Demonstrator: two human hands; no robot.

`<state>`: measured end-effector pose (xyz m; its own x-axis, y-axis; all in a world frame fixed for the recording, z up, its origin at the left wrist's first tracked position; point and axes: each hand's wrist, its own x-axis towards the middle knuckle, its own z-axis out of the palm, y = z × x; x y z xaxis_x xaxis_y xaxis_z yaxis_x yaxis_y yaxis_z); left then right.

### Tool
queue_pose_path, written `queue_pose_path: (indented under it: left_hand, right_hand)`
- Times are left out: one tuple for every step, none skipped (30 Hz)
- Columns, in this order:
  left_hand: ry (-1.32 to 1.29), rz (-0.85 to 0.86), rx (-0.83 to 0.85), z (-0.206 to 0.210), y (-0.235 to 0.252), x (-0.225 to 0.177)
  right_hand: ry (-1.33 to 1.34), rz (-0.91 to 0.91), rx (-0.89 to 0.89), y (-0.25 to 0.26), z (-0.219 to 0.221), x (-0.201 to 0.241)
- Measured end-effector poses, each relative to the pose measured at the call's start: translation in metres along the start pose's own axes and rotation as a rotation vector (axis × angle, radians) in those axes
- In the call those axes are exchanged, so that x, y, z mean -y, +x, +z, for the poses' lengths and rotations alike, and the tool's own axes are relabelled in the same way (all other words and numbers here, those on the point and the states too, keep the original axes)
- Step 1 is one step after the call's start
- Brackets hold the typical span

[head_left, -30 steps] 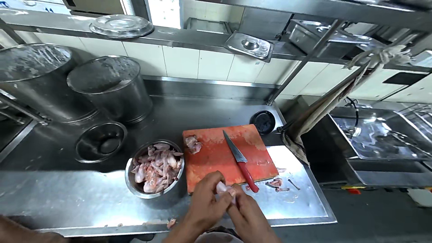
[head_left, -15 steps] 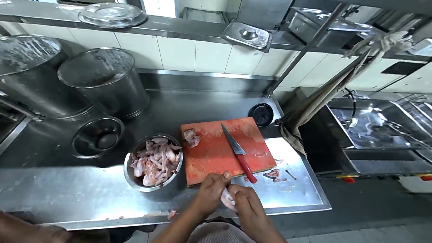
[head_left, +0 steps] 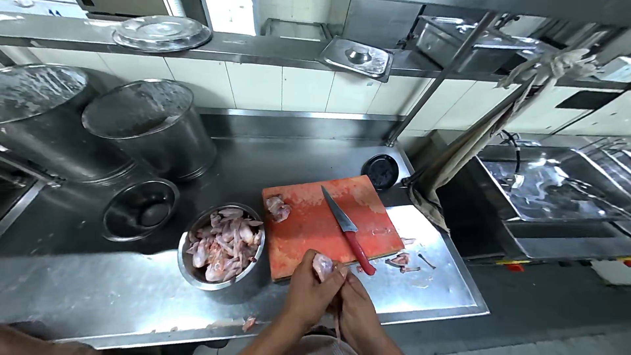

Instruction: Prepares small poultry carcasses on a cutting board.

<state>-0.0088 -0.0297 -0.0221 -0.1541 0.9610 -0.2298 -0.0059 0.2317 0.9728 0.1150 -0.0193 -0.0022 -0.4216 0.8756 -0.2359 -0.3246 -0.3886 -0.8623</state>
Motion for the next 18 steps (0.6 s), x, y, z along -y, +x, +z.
queue_pose_path:
  left_hand:
    - [-0.018,0.013,-0.014,0.0,-0.001,0.0]
    - [-0.014,0.017,-0.03,0.001,-0.001,-0.002]
    - [0.014,0.018,-0.047,0.001,-0.002,-0.004]
    - [0.066,0.018,-0.056,0.002,-0.003,-0.006]
    - [0.139,0.015,-0.057,0.002,-0.003,-0.009]
    - [0.222,0.006,-0.048,0.002,-0.002,-0.011]
    - [0.312,-0.012,-0.028,0.001,-0.001,-0.013]
    - [0.399,-0.027,-0.006,0.0,0.001,-0.014]
    - [0.473,-0.036,0.014,-0.001,0.003,-0.016]
    - [0.533,-0.041,0.028,-0.002,0.006,-0.016]
    - [0.586,-0.043,0.036,-0.003,0.01,-0.016]
    - [0.634,-0.048,0.044,-0.005,0.016,-0.014]
    - [0.687,-0.066,0.056,-0.008,0.023,-0.011]
    - [0.76,-0.098,0.08,-0.01,0.033,-0.006]
    - [0.852,-0.143,0.115,-0.013,0.044,-0.001]
    - [0.956,-0.194,0.159,-0.013,0.055,0.007]
    - [1.063,-0.24,0.206,-0.012,0.066,0.016]
    - [1.162,-0.271,0.248,-0.01,0.079,0.026]
  right_hand:
    - [-0.014,-0.003,0.057,0.001,-0.006,-0.002]
    - [-0.042,-0.024,0.104,0.002,-0.011,-0.005]
    - [-0.077,-0.055,0.139,0.004,-0.015,-0.007]
    - [-0.115,-0.087,0.153,0.006,-0.017,-0.01]
    - [-0.161,-0.115,0.144,0.007,-0.019,-0.012]
    - [-0.208,-0.14,0.116,0.008,-0.02,-0.013]
    - [-0.275,-0.16,0.084,0.01,-0.021,-0.014]
    - [-0.377,-0.181,0.053,0.012,-0.025,-0.016]
    - [-0.506,-0.205,0.02,0.015,-0.03,-0.018]
    - [-0.638,-0.211,-0.009,0.018,-0.039,-0.021]
    - [-0.74,-0.181,-0.035,0.02,-0.048,-0.023]
    - [-0.81,-0.134,-0.065,0.022,-0.059,-0.023]
    - [-0.864,-0.09,-0.103,0.026,-0.071,-0.024]
    - [-0.923,-0.051,-0.147,0.032,-0.083,-0.024]
    - [-1.001,-0.028,-0.19,0.04,-0.096,-0.024]
    - [-1.109,-0.011,-0.229,0.048,-0.109,-0.026]
    - [-1.225,0.0,-0.266,0.057,-0.121,-0.028]
    - [-1.335,0.021,-0.294,0.067,-0.131,-0.029]
